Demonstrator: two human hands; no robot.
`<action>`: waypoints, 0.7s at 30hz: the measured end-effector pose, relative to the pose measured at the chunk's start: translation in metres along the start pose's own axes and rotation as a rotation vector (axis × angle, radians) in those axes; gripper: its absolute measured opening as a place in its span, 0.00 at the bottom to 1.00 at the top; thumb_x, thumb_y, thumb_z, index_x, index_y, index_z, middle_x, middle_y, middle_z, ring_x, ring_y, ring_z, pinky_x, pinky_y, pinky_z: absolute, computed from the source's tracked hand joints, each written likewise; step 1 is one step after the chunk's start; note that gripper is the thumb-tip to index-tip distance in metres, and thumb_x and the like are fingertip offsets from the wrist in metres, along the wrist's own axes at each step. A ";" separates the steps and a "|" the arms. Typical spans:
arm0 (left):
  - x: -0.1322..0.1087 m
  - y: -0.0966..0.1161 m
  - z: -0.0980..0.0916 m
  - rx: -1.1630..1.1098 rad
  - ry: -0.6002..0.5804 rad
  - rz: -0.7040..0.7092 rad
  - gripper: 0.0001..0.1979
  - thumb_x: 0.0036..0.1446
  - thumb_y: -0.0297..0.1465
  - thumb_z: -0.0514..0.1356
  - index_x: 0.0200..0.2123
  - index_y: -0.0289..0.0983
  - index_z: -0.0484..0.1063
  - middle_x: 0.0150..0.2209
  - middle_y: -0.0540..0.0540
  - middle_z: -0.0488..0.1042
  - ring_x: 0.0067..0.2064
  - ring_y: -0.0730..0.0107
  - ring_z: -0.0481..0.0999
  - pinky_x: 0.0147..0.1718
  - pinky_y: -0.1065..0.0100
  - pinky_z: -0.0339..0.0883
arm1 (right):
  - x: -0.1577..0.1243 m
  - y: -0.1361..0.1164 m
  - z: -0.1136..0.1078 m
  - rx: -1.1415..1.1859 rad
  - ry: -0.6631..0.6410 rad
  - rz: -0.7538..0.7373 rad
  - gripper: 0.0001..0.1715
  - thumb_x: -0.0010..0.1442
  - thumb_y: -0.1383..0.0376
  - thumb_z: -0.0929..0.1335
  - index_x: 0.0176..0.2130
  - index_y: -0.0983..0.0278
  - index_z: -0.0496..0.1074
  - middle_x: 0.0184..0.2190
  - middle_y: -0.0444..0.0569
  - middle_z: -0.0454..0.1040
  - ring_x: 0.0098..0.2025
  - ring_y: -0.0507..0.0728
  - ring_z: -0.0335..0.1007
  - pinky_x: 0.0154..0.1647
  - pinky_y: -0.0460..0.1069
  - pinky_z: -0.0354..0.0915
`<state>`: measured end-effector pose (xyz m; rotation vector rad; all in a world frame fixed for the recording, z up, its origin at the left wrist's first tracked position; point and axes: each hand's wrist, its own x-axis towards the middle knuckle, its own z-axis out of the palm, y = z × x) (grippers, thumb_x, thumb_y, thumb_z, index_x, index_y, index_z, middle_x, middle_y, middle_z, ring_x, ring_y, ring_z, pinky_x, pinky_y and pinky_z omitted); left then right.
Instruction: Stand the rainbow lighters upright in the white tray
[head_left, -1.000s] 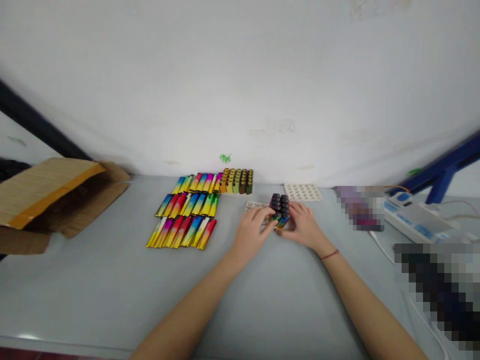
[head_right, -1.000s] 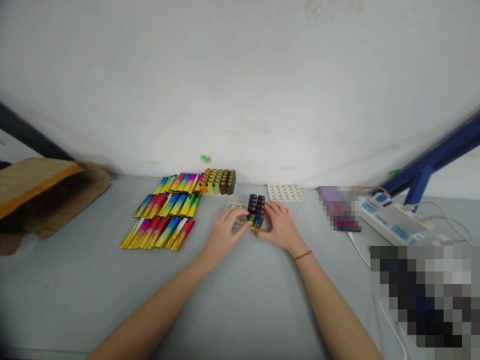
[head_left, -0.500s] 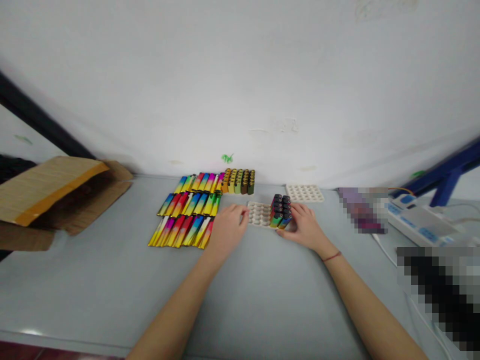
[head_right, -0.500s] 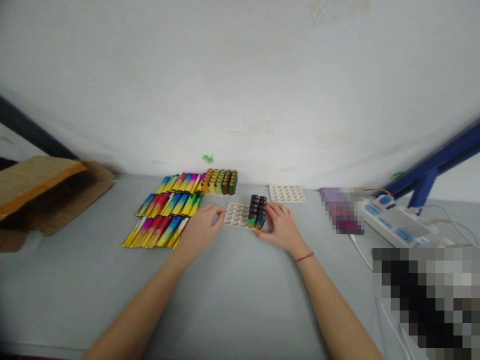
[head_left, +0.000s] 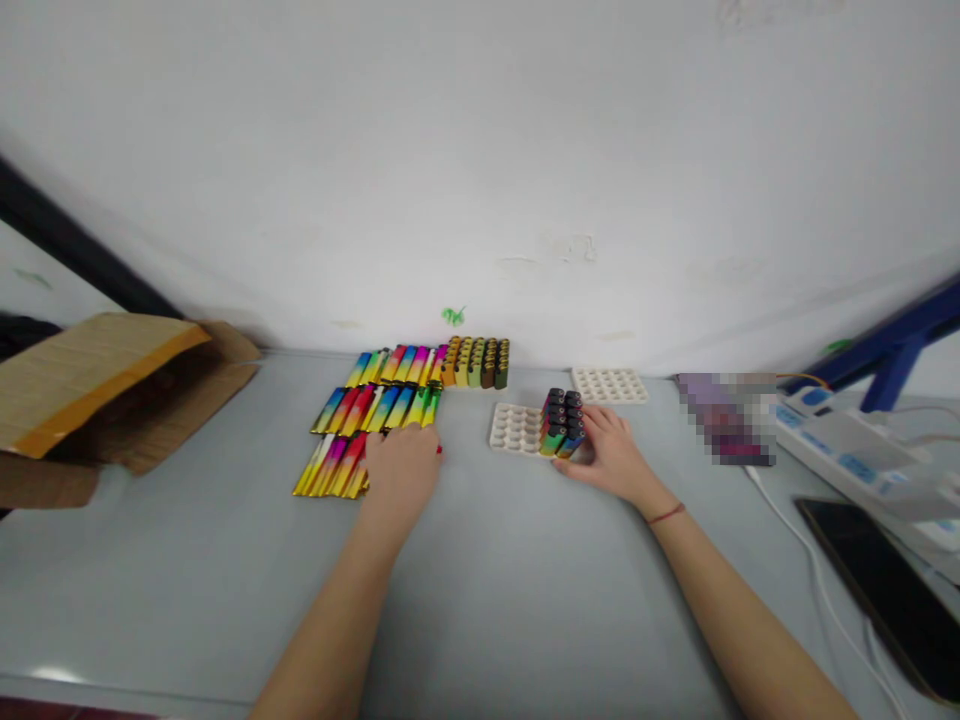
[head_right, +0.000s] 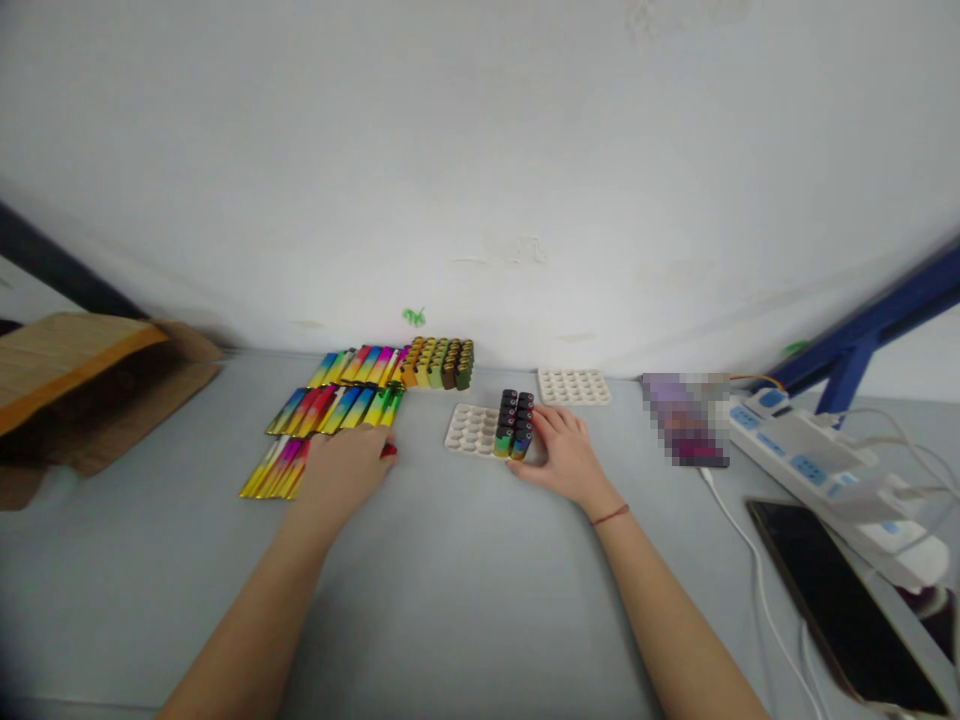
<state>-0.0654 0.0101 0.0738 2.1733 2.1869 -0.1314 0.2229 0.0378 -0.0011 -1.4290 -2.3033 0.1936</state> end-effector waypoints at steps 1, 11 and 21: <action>0.000 0.002 0.001 -0.001 0.004 0.012 0.12 0.57 0.29 0.55 0.38 0.35 0.78 0.41 0.32 0.80 0.44 0.44 0.78 0.42 0.52 0.63 | 0.000 0.000 0.000 -0.001 -0.003 0.001 0.38 0.52 0.48 0.72 0.56 0.65 0.68 0.56 0.60 0.70 0.57 0.70 0.62 0.54 0.63 0.60; 0.016 0.014 0.011 -0.759 0.094 0.128 0.11 0.56 0.34 0.58 0.41 0.36 0.72 0.39 0.41 0.77 0.37 0.62 0.78 0.39 0.62 0.70 | 0.000 -0.001 0.000 -0.007 0.008 -0.003 0.38 0.53 0.48 0.71 0.57 0.65 0.67 0.55 0.61 0.70 0.56 0.71 0.63 0.54 0.63 0.60; 0.026 0.031 0.028 -1.355 0.116 0.079 0.16 0.48 0.40 0.66 0.37 0.35 0.74 0.29 0.48 0.76 0.31 0.69 0.75 0.33 0.68 0.68 | 0.000 0.001 0.001 0.003 0.011 -0.012 0.39 0.53 0.48 0.71 0.58 0.63 0.66 0.56 0.60 0.70 0.57 0.71 0.62 0.54 0.63 0.60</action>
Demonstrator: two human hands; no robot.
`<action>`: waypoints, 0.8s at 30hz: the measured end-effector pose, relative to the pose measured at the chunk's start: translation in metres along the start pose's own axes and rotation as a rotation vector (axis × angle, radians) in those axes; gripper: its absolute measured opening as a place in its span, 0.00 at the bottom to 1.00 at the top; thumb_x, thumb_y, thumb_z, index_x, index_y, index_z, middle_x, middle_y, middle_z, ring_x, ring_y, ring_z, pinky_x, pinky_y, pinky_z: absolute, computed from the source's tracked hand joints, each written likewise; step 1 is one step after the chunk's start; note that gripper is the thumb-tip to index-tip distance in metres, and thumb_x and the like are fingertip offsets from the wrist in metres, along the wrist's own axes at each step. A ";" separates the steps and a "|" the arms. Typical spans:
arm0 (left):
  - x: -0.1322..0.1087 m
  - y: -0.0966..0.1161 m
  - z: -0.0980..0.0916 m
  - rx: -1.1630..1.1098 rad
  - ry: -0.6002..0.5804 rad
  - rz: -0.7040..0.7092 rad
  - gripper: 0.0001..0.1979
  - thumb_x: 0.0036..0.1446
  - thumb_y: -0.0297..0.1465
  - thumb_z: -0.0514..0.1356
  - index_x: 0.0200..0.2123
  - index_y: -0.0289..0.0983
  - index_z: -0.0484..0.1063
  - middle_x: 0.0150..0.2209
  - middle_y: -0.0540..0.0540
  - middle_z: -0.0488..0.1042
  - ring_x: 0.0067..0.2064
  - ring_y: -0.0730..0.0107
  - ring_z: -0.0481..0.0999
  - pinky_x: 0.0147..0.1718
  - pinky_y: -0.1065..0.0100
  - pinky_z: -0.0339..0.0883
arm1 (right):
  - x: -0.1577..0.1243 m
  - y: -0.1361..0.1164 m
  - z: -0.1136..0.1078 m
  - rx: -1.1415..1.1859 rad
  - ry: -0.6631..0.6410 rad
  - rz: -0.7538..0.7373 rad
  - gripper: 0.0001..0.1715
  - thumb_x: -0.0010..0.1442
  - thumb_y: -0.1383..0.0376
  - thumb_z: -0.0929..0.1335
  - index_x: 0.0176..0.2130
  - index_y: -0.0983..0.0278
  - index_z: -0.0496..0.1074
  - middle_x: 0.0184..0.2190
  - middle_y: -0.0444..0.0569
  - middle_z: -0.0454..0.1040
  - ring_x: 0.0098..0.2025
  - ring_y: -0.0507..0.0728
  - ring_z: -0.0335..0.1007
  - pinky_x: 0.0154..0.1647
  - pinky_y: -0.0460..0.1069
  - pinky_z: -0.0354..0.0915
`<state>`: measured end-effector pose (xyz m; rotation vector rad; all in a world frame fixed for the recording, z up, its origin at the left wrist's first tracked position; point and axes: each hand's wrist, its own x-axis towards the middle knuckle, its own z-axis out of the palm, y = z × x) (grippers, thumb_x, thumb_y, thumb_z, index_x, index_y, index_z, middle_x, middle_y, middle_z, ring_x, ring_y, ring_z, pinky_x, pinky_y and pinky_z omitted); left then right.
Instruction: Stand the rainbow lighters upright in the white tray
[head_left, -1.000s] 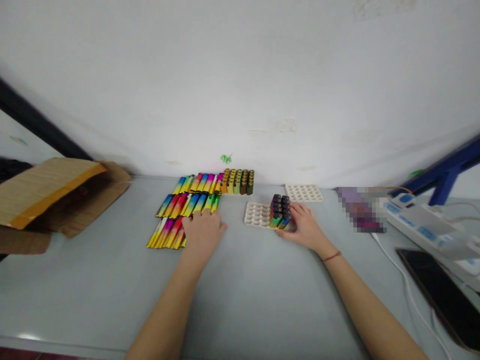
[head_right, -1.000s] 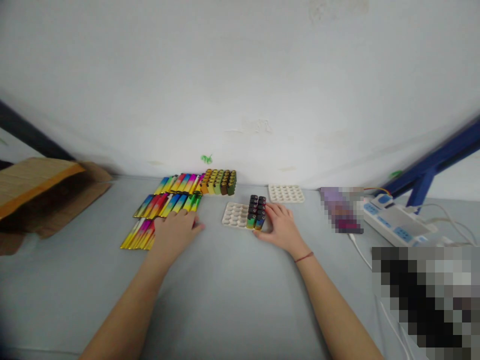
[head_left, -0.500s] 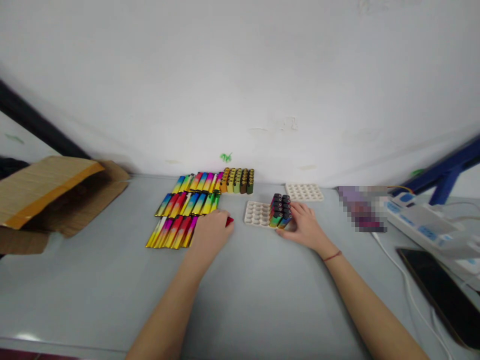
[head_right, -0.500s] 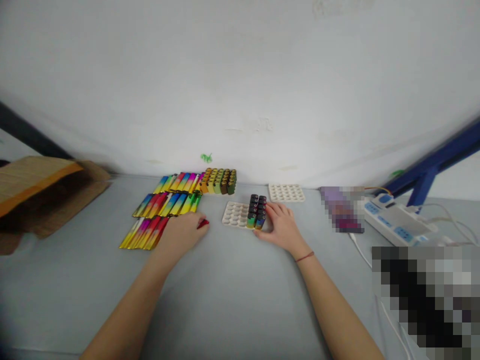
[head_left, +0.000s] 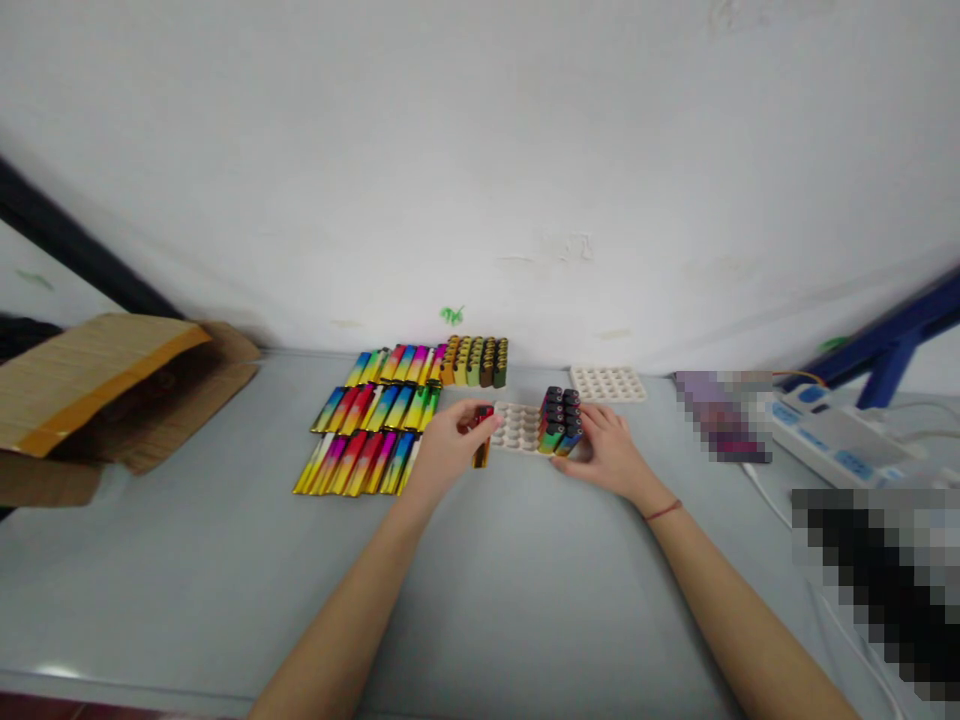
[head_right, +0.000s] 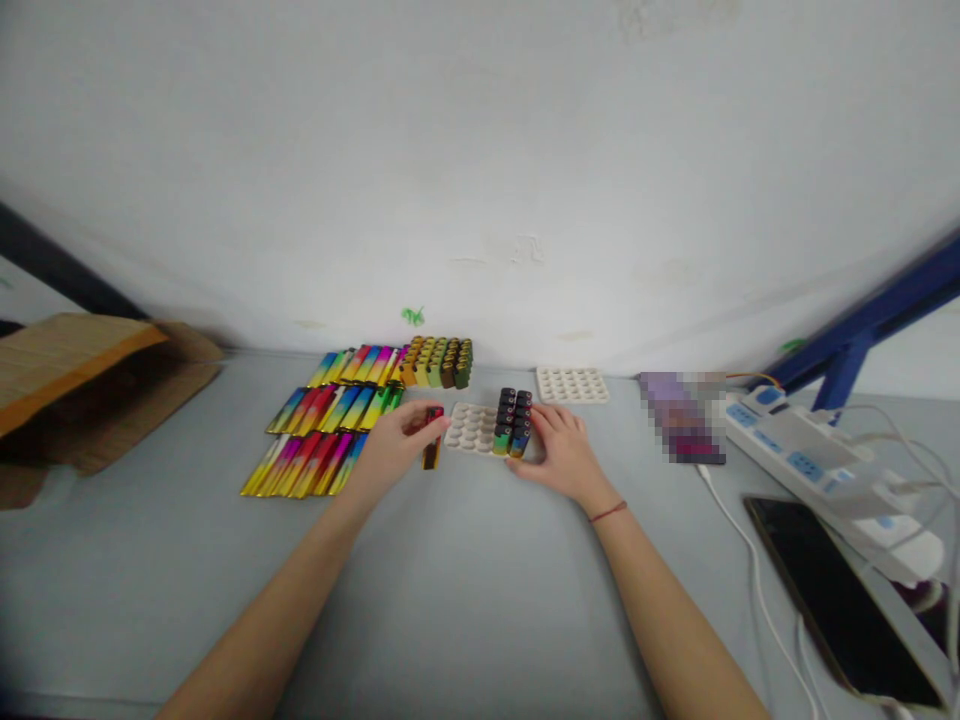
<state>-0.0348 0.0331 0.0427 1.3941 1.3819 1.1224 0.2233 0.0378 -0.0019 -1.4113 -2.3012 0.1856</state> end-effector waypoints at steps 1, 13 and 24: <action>0.000 0.001 0.003 -0.050 0.000 -0.004 0.15 0.49 0.41 0.66 0.36 0.35 0.74 0.29 0.49 0.75 0.31 0.69 0.75 0.32 0.69 0.68 | 0.000 0.000 0.000 0.001 -0.002 0.001 0.39 0.53 0.48 0.71 0.58 0.62 0.66 0.56 0.60 0.70 0.57 0.71 0.62 0.54 0.63 0.60; -0.011 0.007 0.027 -0.519 -0.016 -0.169 0.21 0.60 0.48 0.51 0.26 0.36 0.65 0.16 0.57 0.53 0.15 0.82 0.52 0.15 0.76 0.45 | 0.001 0.000 0.001 -0.014 -0.006 0.004 0.40 0.52 0.48 0.72 0.58 0.64 0.66 0.56 0.60 0.70 0.57 0.71 0.62 0.54 0.63 0.60; -0.012 0.010 0.029 -0.584 0.011 -0.329 0.20 0.57 0.40 0.45 0.16 0.38 0.56 0.13 0.57 0.46 0.14 0.81 0.43 0.14 0.76 0.38 | 0.000 -0.001 0.000 -0.029 -0.004 0.001 0.39 0.52 0.48 0.71 0.57 0.64 0.67 0.55 0.60 0.71 0.56 0.71 0.63 0.53 0.63 0.61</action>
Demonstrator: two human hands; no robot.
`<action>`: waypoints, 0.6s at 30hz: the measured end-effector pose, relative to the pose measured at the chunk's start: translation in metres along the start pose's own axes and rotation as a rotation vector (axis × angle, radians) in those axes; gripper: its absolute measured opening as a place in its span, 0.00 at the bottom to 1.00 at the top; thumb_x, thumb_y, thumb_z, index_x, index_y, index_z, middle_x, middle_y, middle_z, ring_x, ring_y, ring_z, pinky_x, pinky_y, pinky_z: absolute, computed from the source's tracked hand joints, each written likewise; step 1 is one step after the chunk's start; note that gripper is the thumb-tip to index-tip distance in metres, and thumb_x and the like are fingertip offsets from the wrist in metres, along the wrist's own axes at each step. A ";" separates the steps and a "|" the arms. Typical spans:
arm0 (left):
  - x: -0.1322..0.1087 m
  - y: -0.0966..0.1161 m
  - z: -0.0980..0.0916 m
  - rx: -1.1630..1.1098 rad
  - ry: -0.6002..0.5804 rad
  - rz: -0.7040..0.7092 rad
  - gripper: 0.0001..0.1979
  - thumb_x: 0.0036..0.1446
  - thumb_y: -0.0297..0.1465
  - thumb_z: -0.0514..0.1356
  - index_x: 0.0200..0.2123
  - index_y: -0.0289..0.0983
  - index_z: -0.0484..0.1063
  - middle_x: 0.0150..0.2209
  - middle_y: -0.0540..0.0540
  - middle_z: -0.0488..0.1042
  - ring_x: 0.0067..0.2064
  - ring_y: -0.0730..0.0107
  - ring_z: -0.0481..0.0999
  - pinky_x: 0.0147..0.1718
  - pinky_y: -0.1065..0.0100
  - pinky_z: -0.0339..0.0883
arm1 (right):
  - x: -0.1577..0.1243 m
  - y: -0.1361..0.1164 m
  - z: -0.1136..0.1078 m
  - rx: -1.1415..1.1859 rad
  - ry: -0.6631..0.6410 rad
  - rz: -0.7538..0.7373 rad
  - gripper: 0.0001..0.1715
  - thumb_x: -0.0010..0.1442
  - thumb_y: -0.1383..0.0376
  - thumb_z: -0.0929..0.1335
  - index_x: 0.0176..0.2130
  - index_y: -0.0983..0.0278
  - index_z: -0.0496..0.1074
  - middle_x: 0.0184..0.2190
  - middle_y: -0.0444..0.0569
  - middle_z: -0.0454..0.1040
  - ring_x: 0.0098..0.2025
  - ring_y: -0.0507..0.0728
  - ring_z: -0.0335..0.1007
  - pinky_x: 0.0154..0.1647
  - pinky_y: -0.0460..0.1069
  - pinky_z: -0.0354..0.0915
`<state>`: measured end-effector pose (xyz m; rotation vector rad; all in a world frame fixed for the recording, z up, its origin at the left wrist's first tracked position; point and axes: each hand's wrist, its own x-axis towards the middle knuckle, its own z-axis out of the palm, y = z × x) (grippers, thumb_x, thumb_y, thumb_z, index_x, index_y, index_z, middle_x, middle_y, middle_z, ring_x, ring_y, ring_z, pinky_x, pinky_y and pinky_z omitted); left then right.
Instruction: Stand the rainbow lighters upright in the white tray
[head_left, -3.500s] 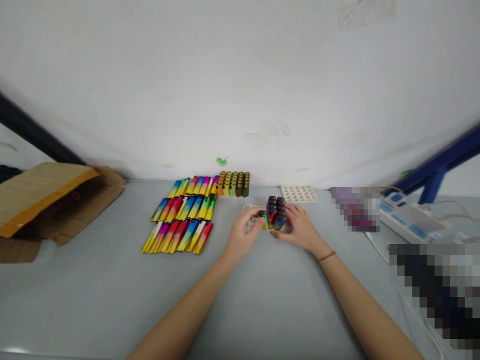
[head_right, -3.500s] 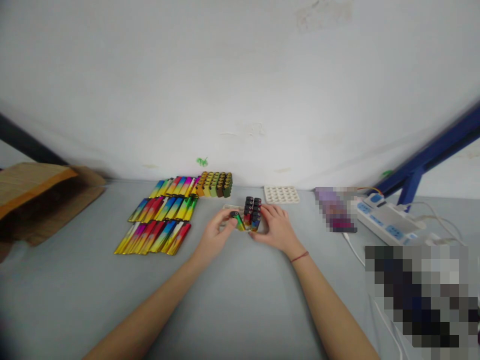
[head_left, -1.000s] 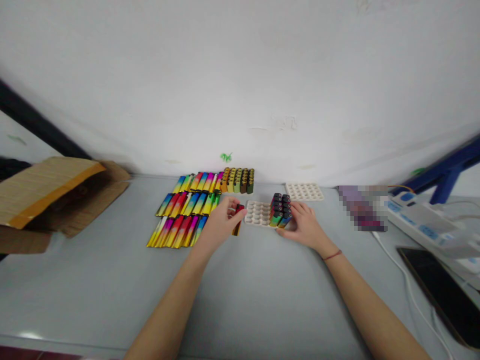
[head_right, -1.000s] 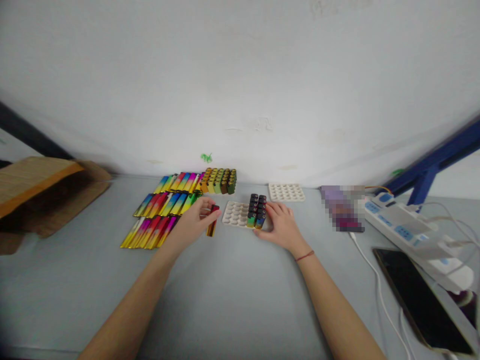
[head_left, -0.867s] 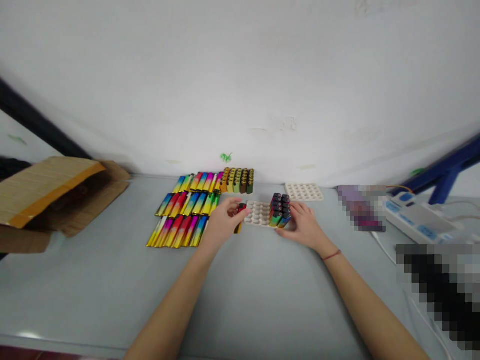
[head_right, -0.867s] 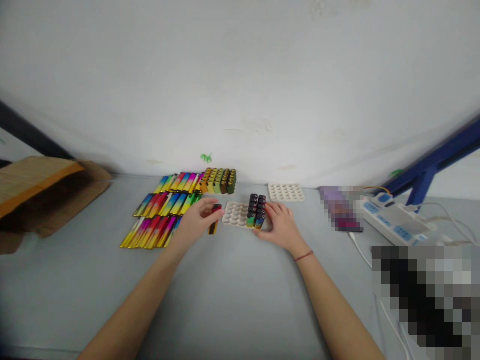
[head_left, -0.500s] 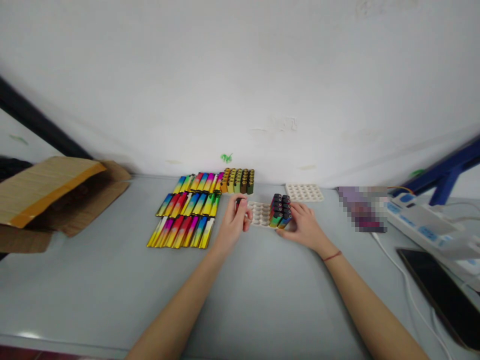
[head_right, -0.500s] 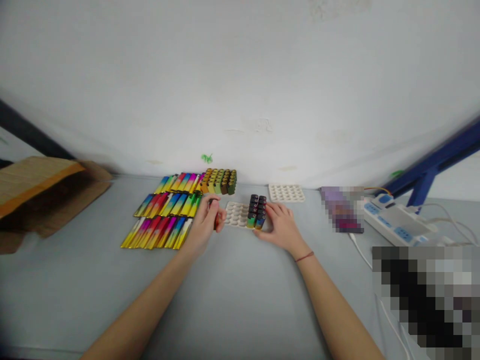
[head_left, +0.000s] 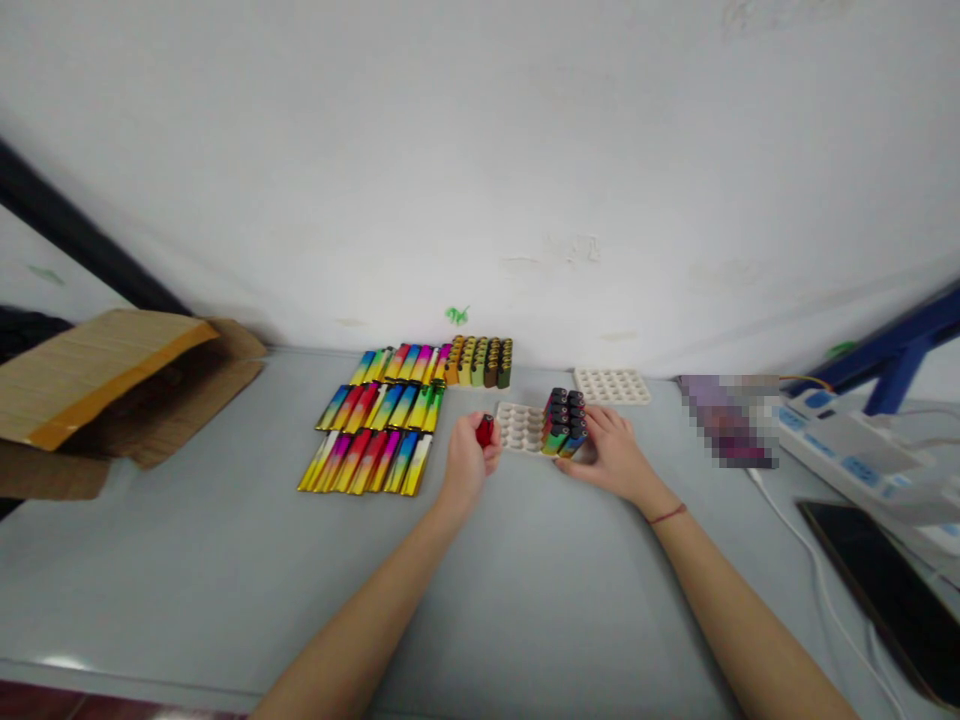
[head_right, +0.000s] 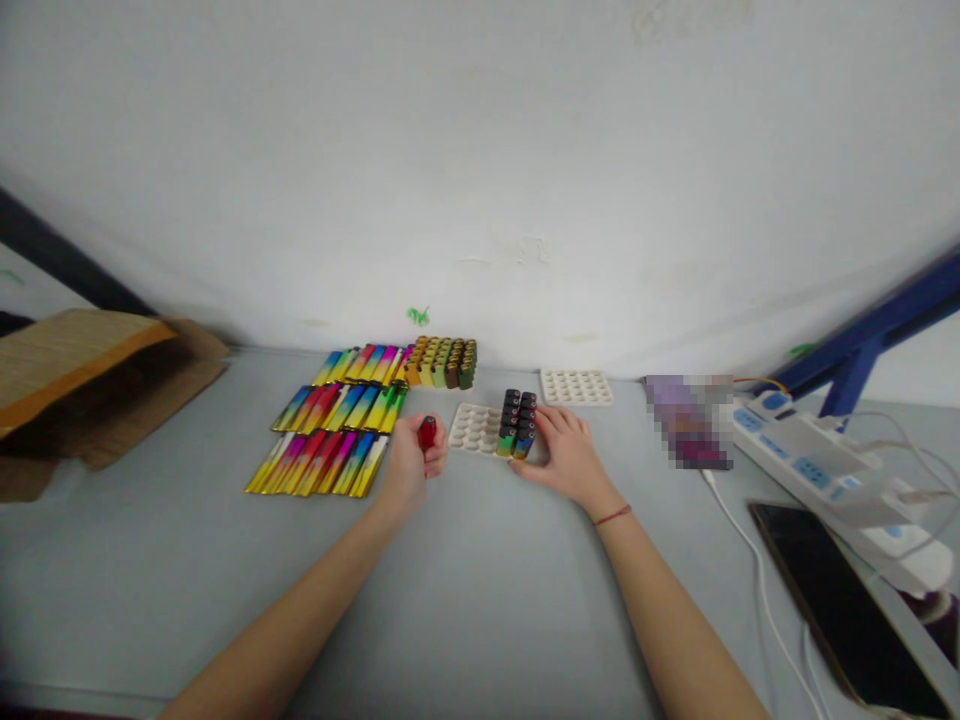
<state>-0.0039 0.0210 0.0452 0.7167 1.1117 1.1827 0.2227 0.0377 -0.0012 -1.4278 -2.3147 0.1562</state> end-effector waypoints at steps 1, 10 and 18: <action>0.000 0.000 0.000 -0.009 -0.001 0.001 0.20 0.57 0.39 0.45 0.16 0.39 0.56 0.13 0.57 0.46 0.14 0.81 0.44 0.14 0.76 0.38 | 0.000 0.000 0.000 0.000 -0.001 0.000 0.39 0.53 0.48 0.71 0.57 0.64 0.67 0.54 0.60 0.71 0.55 0.70 0.63 0.52 0.63 0.61; -0.002 0.002 0.001 -0.119 0.052 0.002 0.19 0.57 0.43 0.47 0.19 0.39 0.56 0.14 0.58 0.47 0.14 0.81 0.44 0.14 0.77 0.39 | 0.000 0.000 0.000 -0.001 -0.001 -0.003 0.40 0.53 0.48 0.71 0.57 0.66 0.66 0.55 0.61 0.70 0.55 0.70 0.64 0.53 0.63 0.61; 0.002 0.002 -0.002 -0.165 0.070 -0.039 0.17 0.56 0.37 0.45 0.18 0.39 0.57 0.13 0.58 0.47 0.13 0.81 0.43 0.13 0.77 0.38 | 0.000 0.001 0.001 -0.001 0.001 -0.003 0.40 0.53 0.48 0.71 0.57 0.66 0.67 0.55 0.61 0.71 0.56 0.70 0.64 0.54 0.63 0.61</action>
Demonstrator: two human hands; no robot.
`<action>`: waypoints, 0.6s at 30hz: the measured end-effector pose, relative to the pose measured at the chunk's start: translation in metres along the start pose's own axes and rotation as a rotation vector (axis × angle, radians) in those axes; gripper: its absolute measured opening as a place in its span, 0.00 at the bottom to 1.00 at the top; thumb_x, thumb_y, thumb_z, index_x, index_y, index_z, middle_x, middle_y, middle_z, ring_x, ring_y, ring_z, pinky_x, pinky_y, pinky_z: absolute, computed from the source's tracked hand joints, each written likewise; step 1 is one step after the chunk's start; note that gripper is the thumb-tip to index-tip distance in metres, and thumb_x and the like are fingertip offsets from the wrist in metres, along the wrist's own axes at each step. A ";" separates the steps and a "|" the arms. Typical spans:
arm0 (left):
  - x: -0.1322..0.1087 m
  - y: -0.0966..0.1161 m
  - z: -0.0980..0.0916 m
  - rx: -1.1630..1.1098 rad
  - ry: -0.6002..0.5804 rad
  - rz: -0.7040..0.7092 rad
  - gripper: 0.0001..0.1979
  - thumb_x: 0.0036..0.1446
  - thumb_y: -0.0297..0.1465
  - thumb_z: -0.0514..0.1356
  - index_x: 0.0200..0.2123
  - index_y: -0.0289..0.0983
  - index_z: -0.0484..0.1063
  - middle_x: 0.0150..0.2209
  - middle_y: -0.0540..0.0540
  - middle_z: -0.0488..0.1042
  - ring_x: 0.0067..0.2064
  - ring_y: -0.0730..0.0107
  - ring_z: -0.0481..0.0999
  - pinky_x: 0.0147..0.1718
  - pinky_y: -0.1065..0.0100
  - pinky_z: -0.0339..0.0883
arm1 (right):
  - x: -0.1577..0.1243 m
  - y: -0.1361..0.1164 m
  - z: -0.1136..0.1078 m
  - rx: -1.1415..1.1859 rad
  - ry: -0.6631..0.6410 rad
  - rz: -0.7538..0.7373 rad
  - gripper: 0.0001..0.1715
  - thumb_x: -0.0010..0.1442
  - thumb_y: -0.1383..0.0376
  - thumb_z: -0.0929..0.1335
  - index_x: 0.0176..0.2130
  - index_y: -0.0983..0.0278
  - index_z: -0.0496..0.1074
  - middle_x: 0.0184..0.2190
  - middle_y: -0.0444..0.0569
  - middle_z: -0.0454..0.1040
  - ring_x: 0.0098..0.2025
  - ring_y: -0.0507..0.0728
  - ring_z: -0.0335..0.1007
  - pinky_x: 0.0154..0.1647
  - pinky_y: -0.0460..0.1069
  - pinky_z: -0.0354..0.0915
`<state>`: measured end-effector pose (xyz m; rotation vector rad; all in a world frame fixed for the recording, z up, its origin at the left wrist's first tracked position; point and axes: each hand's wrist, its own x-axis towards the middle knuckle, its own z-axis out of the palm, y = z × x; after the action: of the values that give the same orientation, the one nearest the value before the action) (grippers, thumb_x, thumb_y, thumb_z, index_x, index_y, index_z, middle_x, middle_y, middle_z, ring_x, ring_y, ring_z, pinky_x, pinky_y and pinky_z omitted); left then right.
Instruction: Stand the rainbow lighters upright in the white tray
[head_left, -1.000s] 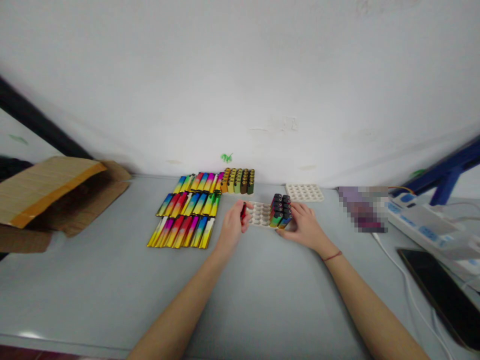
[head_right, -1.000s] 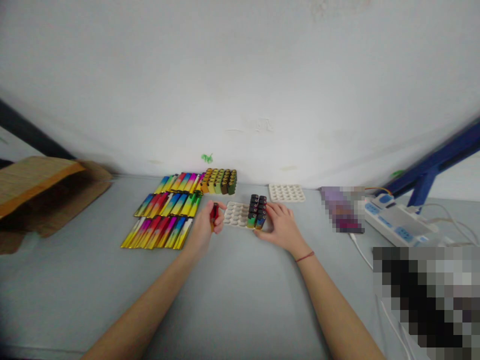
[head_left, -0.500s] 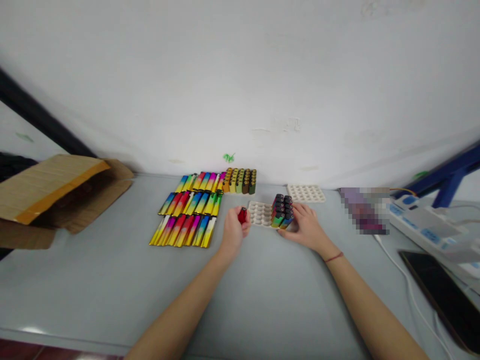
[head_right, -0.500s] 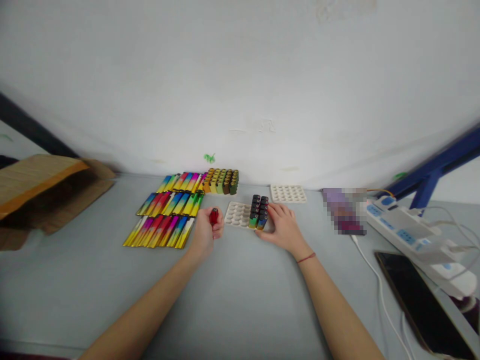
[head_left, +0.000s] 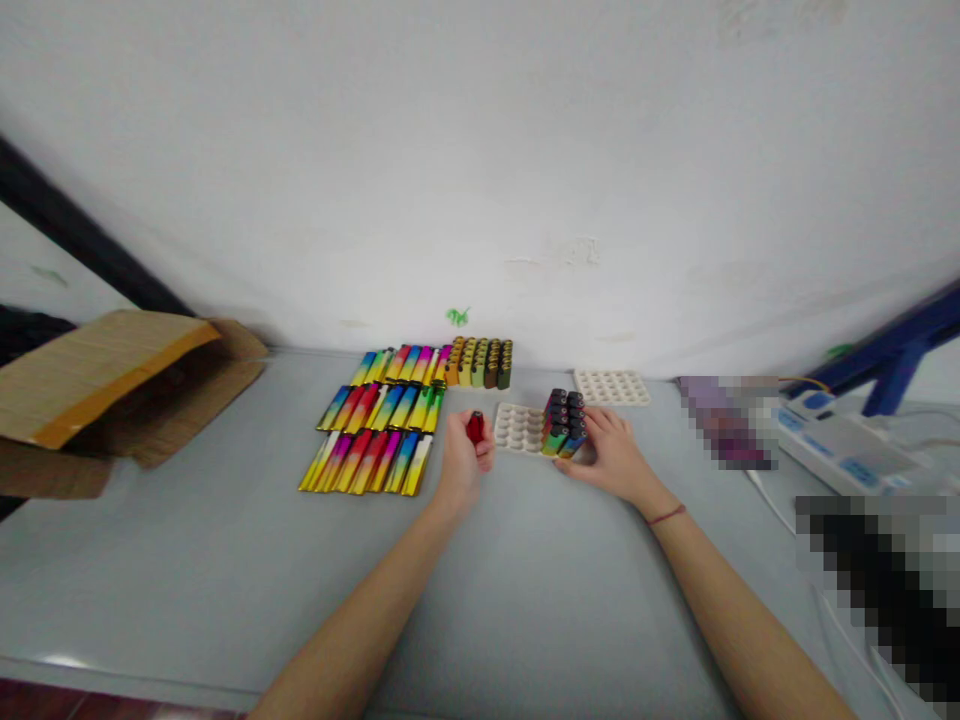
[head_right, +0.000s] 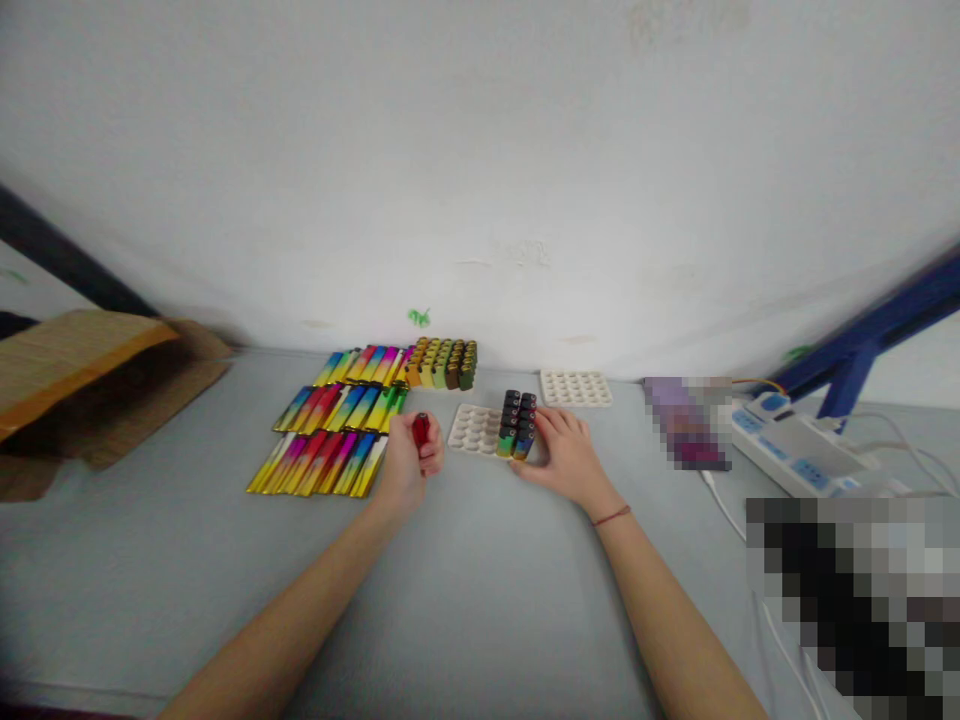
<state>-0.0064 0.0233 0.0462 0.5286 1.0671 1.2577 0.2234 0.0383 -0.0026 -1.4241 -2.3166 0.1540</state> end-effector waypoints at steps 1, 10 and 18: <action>0.000 0.000 0.000 -0.003 0.002 -0.003 0.17 0.56 0.36 0.44 0.18 0.39 0.56 0.13 0.58 0.47 0.13 0.81 0.43 0.13 0.77 0.38 | 0.000 0.000 0.000 0.000 0.000 0.000 0.40 0.53 0.48 0.71 0.57 0.66 0.67 0.55 0.61 0.71 0.56 0.71 0.64 0.54 0.63 0.61; -0.002 -0.001 0.001 -0.006 0.004 0.013 0.18 0.58 0.39 0.46 0.19 0.38 0.58 0.14 0.58 0.48 0.13 0.82 0.45 0.13 0.77 0.39 | 0.000 -0.001 0.000 0.021 0.007 0.001 0.39 0.53 0.49 0.72 0.57 0.65 0.67 0.55 0.61 0.71 0.56 0.71 0.64 0.54 0.64 0.61; 0.006 -0.010 -0.003 0.163 -0.078 0.201 0.15 0.57 0.45 0.52 0.32 0.37 0.63 0.17 0.57 0.59 0.16 0.79 0.55 0.16 0.76 0.48 | 0.000 0.001 0.000 0.039 0.010 -0.014 0.39 0.52 0.48 0.72 0.57 0.65 0.68 0.56 0.60 0.71 0.56 0.71 0.63 0.54 0.64 0.60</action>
<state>-0.0042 0.0254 0.0345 0.8197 1.0756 1.3193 0.2245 0.0389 -0.0026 -1.3863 -2.3022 0.1869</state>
